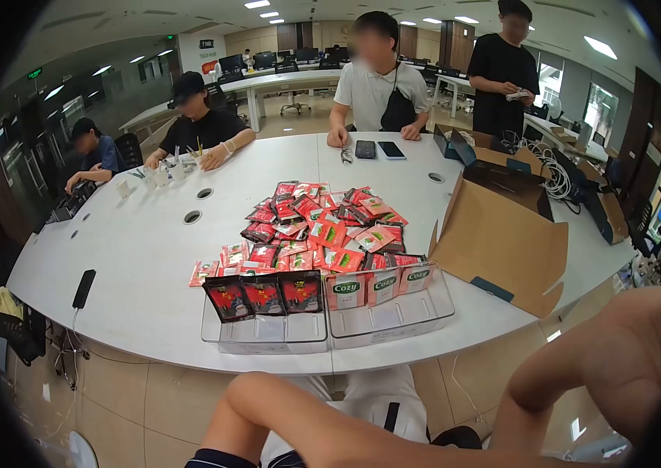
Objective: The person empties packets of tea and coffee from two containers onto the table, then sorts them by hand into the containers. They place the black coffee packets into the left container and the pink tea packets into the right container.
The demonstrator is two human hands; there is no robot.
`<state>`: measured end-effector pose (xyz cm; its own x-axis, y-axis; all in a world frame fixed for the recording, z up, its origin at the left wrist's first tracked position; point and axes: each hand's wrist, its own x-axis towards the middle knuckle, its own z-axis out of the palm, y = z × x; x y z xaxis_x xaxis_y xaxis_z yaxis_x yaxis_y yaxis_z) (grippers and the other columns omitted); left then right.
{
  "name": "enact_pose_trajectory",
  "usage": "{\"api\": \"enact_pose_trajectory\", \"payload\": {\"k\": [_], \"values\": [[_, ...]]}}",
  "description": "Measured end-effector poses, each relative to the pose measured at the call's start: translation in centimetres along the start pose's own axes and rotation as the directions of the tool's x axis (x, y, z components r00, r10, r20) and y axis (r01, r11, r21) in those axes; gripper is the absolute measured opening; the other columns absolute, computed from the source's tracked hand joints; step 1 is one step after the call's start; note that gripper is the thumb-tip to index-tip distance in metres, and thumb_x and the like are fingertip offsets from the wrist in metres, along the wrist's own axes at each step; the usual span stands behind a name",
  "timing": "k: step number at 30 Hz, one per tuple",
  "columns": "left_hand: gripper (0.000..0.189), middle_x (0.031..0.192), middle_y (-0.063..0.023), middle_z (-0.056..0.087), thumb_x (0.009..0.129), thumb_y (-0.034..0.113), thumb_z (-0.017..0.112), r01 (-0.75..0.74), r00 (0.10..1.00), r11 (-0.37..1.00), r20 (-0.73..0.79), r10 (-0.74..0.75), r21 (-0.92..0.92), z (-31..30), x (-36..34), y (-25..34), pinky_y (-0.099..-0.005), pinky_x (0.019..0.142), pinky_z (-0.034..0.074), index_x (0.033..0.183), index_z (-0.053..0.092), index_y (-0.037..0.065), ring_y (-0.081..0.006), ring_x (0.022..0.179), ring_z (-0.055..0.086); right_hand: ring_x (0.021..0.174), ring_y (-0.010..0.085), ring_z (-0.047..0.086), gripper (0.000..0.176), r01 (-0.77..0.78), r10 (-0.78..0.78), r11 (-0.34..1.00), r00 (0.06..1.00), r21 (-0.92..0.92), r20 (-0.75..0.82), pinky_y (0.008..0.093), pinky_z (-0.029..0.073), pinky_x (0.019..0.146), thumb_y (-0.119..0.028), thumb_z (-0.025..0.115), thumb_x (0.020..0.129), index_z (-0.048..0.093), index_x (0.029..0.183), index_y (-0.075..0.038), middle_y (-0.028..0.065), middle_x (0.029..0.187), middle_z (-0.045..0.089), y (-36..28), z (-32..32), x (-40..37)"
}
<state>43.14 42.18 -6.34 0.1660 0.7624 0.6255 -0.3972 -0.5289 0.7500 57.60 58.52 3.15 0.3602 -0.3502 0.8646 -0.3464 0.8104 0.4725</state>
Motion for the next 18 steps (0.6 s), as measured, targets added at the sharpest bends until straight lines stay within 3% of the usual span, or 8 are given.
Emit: {"api": "enact_pose_trajectory", "payload": {"k": [6,9,11,12,13,15,17,18], "values": [[0.047,0.104,-0.0091,0.064,0.104,0.036,0.029,0.341,0.897,0.897,0.384,-0.221,-0.282,4.5,2.6,-3.7,-0.038,0.094,0.041,0.117,0.062,0.004,-0.0219,0.103,0.057,0.062,0.0174,0.045,0.021,0.007,-0.007,1.0,1.0,-0.016,0.001,0.0318,0.035,0.062,-0.015,0.041,0.09,0.056,0.078,-0.005,0.0079,0.07,0.046,-1.2,-1.7,1.0],[0.051,0.103,-0.0123,0.066,0.105,0.035,0.026,0.499,0.799,0.803,0.533,-0.28,-0.327,6.5,2.5,-4.2,-0.0364,0.093,0.044,0.118,0.062,0.001,-0.0233,0.102,0.059,0.063,0.0173,0.043,0.021,0.014,-0.014,1.0,1.0,-0.025,0.009,0.0321,0.034,0.062,-0.015,0.042,0.089,0.055,0.077,-0.005,0.0072,0.069,0.045,-2.0,-2.2,1.6],[0.054,0.102,-0.0144,0.067,0.106,0.035,0.024,0.515,0.772,0.802,0.57,-0.28,-0.303,7.1,1.9,-4.3,-0.0353,0.092,0.046,0.118,0.061,-0.001,-0.0242,0.101,0.06,0.063,0.0171,0.042,0.021,0.022,-0.022,0.999,1.0,-0.035,0.012,0.0322,0.033,0.062,-0.015,0.042,0.089,0.055,0.076,-0.006,0.0067,0.068,0.044,-2.8,-2.7,2.2],[0.055,0.102,-0.0154,0.067,0.106,0.034,0.023,0.484,0.786,0.829,0.556,-0.271,-0.281,6.8,1.1,-4.5,-0.0348,0.091,0.047,0.119,0.061,-0.003,-0.0246,0.101,0.06,0.063,0.0171,0.042,0.021,0.021,-0.021,0.999,1.0,-0.044,0.015,0.0323,0.033,0.063,-0.015,0.042,0.089,0.055,0.076,-0.006,0.0064,0.068,0.043,-3.3,-2.8,2.4],[0.058,0.103,-0.0168,0.067,0.106,0.036,0.02,0.328,0.868,0.915,0.457,-0.194,-0.233,6.3,0.4,-4.2,-0.0337,0.091,0.047,0.119,0.06,-0.004,-0.0259,0.098,0.061,0.063,0.017,0.042,0.02,0.018,-0.018,0.999,1.0,-0.051,0.016,0.0324,0.032,0.063,-0.016,0.042,0.089,0.055,0.076,-0.006,0.0062,0.068,0.043,-3.6,-3.1,2.7],[0.061,0.107,-0.0185,0.065,0.106,0.038,0.018,0.047,0.986,0.995,0.162,-0.032,-0.091,6.1,-0.2,-1.3,-0.0331,0.091,0.048,0.119,0.059,-0.005,-0.0281,0.095,0.062,0.063,0.0169,0.041,0.02,0.02,-0.019,0.998,1.0,-0.058,0.013,0.0325,0.032,0.063,-0.016,0.042,0.088,0.054,0.075,-0.007,0.0057,0.067,0.042,-4.4,-3.6,3.1],[0.058,0.11,-0.018,0.064,0.105,0.036,0.02,-0.119,0.977,0.988,-0.168,0.134,0.095,6.4,-0.5,3.4,-0.0338,0.092,0.047,0.118,0.06,-0.003,-0.0288,0.095,0.062,0.063,0.0168,0.04,0.02,0.017,-0.016,0.998,1.0,-0.054,0.021,0.0327,0.031,0.063,-0.016,0.042,0.088,0.054,0.074,-0.007,0.0052,0.067,0.041,-5.0,-3.9,3.2],[0.055,0.111,-0.017,0.064,0.105,0.035,0.022,-0.194,0.949,0.967,-0.217,0.228,0.165,6.1,-1.2,4.9,-0.034,0.093,0.046,0.117,0.061,-0.002,-0.0284,0.097,0.061,0.063,0.0167,0.039,0.02,0.015,-0.013,0.998,1.0,-0.055,0.027,0.0328,0.031,0.063,-0.016,0.042,0.088,0.054,0.074,-0.007,0.0049,0.066,0.04,-5.1,-3.9,3.3]]}}
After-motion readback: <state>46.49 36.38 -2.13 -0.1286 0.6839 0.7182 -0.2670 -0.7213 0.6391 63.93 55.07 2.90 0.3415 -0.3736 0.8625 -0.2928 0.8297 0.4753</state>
